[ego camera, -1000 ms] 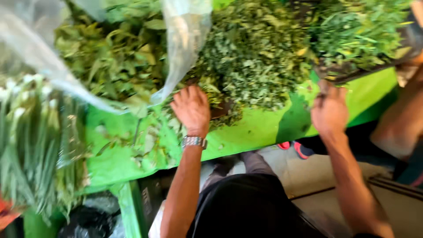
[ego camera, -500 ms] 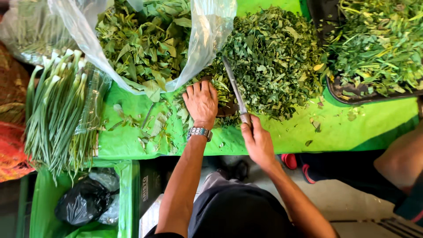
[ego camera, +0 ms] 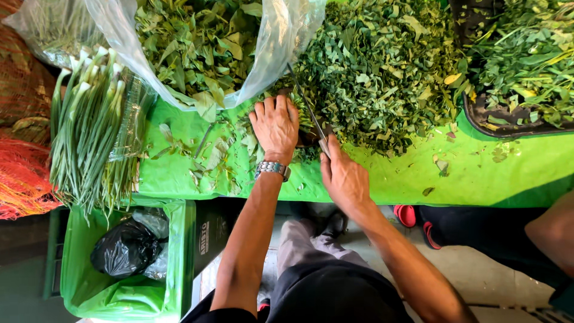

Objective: The person chops leafy greens on a workspace using a knife, while occasionally moving bunches of greens from a bag to the work area.

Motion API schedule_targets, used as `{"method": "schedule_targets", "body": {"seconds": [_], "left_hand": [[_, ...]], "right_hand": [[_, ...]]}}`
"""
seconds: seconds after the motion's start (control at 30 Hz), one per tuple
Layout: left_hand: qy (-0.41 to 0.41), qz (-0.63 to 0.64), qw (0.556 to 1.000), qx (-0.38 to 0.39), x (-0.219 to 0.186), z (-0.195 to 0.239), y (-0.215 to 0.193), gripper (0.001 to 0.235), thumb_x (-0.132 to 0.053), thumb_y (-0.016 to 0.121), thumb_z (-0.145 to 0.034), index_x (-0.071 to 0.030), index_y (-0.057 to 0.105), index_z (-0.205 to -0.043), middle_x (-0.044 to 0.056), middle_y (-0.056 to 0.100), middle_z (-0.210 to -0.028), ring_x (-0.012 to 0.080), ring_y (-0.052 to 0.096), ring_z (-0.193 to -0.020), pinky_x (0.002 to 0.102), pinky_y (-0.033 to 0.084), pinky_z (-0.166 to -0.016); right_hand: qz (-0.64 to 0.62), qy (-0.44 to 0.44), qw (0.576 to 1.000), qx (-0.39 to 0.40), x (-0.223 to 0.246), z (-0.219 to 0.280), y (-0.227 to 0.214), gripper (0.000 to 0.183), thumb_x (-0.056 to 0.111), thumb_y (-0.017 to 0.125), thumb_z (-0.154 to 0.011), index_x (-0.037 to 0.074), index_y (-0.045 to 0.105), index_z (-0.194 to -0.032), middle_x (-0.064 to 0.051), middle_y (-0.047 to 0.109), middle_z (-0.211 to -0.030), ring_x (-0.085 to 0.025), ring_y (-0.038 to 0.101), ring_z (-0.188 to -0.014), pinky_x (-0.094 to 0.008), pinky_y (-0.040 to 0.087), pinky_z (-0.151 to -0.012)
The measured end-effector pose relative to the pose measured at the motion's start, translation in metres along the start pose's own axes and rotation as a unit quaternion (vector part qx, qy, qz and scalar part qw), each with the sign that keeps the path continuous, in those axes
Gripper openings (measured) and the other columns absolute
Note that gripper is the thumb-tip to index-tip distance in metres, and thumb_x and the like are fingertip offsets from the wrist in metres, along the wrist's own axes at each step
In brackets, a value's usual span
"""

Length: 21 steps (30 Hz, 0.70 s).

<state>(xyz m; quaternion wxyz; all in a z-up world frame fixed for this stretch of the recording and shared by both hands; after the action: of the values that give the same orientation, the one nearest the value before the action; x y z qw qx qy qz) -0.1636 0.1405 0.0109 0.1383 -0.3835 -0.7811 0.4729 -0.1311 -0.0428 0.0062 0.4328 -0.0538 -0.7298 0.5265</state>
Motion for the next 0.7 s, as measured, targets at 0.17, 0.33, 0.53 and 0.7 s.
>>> {"method": "schedule_targets", "body": {"seconds": [0.17,0.33,0.53,0.7], "left_hand": [[-0.001,-0.007,1.000,0.012,0.001,-0.002,0.003,0.017,-0.028,0.059,-0.099,-0.013,0.068,-0.100,0.009,0.064,-0.095,0.0314,0.057,-0.093,0.048,0.043,-0.082],[0.014,-0.016,1.000,0.001,0.003,0.003,0.009,0.020,-0.026,0.058,-0.099,-0.012,0.068,-0.108,0.009,0.063,-0.097,0.0309,0.056,-0.094,0.048,0.043,-0.084],[0.004,-0.004,1.000,0.007,0.002,-0.002,0.004,0.019,-0.026,0.059,-0.099,-0.012,0.068,-0.105,0.010,0.063,-0.095,0.0312,0.056,-0.093,0.048,0.042,-0.082],[0.006,-0.012,1.000,0.010,0.004,0.000,0.009,0.018,-0.026,0.058,-0.099,-0.011,0.068,-0.103,0.009,0.063,-0.095,0.0312,0.057,-0.094,0.048,0.043,-0.084]], "right_hand": [[0.012,-0.014,1.000,0.005,-0.003,-0.022,0.009,0.052,0.029,0.057,-0.102,0.007,0.044,-0.148,-0.023,0.072,-0.085,-0.041,0.068,-0.060,-0.053,0.054,-0.053],[0.073,0.000,0.994,0.079,-0.021,0.023,0.015,0.049,0.025,0.055,-0.103,0.010,0.044,-0.149,-0.024,0.071,-0.086,-0.042,0.067,-0.058,-0.053,0.053,-0.052],[0.069,-0.047,0.996,-0.039,-0.013,0.055,-0.013,0.046,0.025,0.059,-0.099,0.007,0.051,-0.140,-0.020,0.073,-0.089,-0.040,0.069,-0.066,-0.050,0.054,-0.056],[-0.022,-0.027,0.999,-0.037,-0.008,0.033,-0.017,0.046,0.024,0.059,-0.101,0.003,0.050,-0.142,-0.020,0.073,-0.090,-0.036,0.069,-0.062,-0.048,0.053,-0.054]]}}
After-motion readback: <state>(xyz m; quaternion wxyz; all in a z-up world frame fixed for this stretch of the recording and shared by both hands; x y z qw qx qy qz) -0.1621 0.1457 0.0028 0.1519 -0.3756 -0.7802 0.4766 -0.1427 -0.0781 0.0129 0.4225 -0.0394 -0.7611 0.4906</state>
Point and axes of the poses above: each hand's wrist, its own z-axis away from the middle knuckle, its own y-axis out of the palm, x = y × z, the point moved 5 cm from there along -z, towards the middle knuckle
